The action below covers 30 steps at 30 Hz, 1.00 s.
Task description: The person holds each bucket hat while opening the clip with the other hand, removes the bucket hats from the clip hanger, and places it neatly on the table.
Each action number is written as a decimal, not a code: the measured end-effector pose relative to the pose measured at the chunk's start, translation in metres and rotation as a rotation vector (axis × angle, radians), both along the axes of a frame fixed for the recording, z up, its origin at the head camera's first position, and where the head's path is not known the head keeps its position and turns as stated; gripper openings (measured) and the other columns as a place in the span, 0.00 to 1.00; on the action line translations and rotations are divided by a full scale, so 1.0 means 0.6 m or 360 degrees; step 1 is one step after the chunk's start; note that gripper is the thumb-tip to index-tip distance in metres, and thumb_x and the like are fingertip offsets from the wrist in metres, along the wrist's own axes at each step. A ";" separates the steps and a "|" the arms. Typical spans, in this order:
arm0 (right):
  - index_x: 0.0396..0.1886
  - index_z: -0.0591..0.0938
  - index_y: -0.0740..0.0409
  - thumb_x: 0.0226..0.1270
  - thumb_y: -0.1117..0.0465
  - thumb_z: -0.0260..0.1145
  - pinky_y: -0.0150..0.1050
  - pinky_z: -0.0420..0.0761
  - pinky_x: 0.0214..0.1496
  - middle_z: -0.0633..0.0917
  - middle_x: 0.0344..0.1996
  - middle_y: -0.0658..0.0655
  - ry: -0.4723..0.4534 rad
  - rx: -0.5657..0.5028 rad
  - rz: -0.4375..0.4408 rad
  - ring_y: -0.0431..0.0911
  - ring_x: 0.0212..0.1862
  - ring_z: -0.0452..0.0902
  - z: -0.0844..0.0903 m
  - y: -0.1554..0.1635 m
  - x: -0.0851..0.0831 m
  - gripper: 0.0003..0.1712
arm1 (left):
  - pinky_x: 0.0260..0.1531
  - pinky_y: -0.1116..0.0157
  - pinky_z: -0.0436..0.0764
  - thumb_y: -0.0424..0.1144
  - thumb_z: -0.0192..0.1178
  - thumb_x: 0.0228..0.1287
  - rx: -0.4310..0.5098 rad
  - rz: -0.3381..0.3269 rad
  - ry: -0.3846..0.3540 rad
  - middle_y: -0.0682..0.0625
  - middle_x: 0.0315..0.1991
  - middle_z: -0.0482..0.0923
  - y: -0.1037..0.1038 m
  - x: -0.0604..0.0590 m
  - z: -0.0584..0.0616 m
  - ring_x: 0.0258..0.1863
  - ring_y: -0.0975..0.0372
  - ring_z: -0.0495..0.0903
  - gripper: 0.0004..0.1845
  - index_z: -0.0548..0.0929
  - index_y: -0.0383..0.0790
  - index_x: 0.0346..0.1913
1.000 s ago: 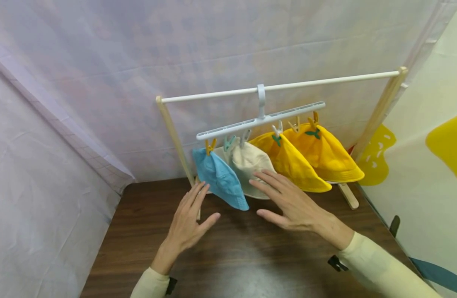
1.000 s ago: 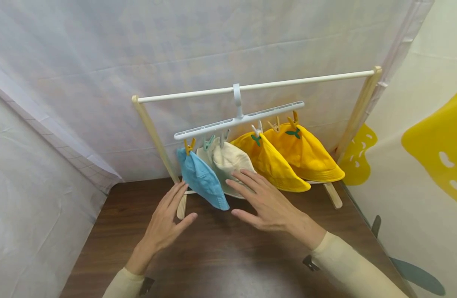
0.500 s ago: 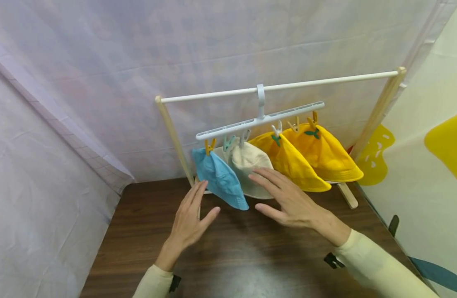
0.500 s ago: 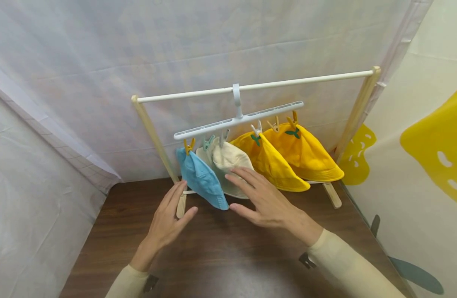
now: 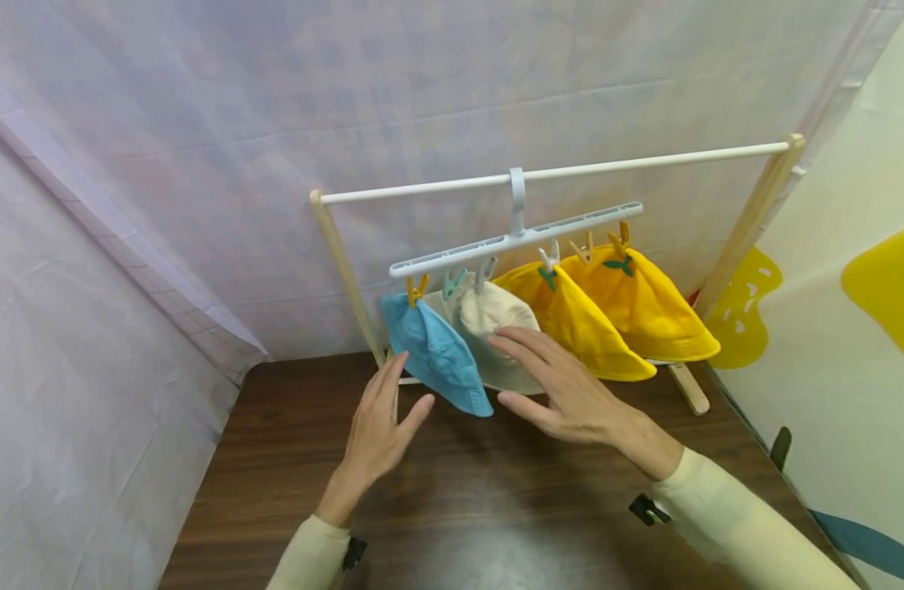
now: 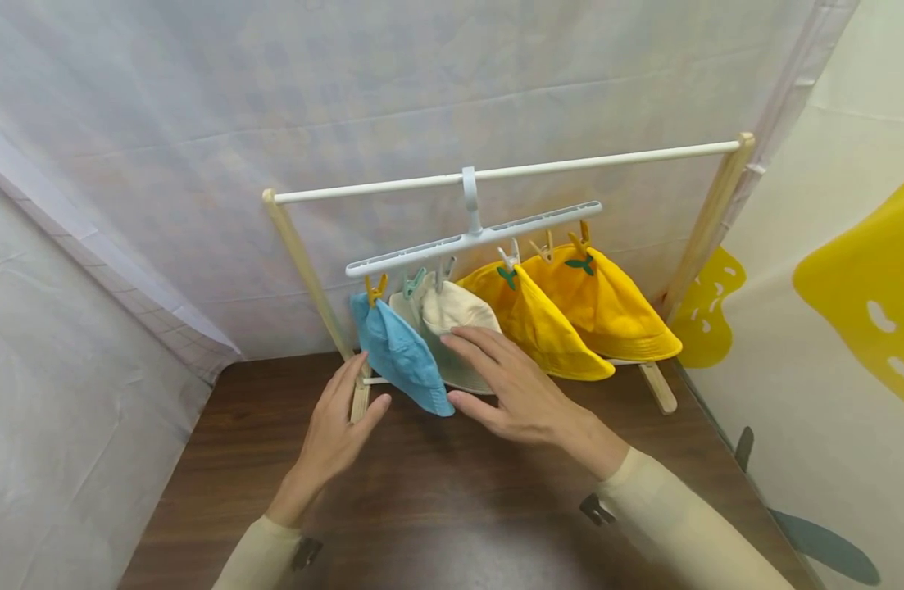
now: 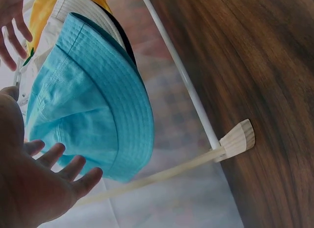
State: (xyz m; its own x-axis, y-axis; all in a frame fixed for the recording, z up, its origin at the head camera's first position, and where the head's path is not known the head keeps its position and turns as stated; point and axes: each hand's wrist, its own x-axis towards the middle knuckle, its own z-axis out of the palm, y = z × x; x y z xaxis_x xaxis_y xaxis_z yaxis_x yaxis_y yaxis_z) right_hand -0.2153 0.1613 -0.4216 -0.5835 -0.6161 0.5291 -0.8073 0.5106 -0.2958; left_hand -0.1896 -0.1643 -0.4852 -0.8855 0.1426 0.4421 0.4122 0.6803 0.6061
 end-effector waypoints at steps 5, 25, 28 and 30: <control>0.90 0.67 0.47 0.78 0.52 0.73 0.66 0.76 0.83 0.72 0.87 0.59 -0.0108 -0.0053 0.0015 0.58 0.85 0.70 0.005 -0.005 0.001 0.45 | 0.78 0.28 0.74 0.57 0.64 0.82 0.0046 0.0015 -0.0025 0.40 0.88 0.66 0.005 -0.006 0.000 0.86 0.37 0.68 0.42 0.66 0.44 0.89; 0.87 0.70 0.55 0.83 0.48 0.68 0.72 0.72 0.84 0.74 0.85 0.64 -0.0294 -0.0180 -0.0003 0.63 0.85 0.71 0.016 -0.022 -0.007 0.40 | 0.79 0.41 0.79 0.51 0.72 0.77 0.0358 0.0121 0.0032 0.41 0.76 0.83 0.043 -0.045 -0.002 0.77 0.44 0.81 0.34 0.79 0.41 0.79; 0.87 0.71 0.55 0.83 0.47 0.68 0.72 0.74 0.83 0.75 0.84 0.65 -0.0302 -0.0190 -0.0004 0.63 0.84 0.72 0.016 -0.025 -0.011 0.40 | 0.78 0.42 0.81 0.49 0.73 0.77 0.0399 0.0120 0.0062 0.40 0.73 0.85 0.048 -0.051 -0.002 0.74 0.45 0.83 0.33 0.81 0.40 0.78; 0.86 0.71 0.55 0.83 0.47 0.68 0.71 0.76 0.82 0.76 0.83 0.64 -0.0305 -0.0204 -0.0002 0.63 0.83 0.74 0.019 -0.028 -0.013 0.39 | 0.76 0.43 0.82 0.48 0.73 0.77 0.0423 0.0124 0.0083 0.40 0.71 0.86 0.051 -0.055 -0.003 0.73 0.45 0.85 0.32 0.82 0.39 0.76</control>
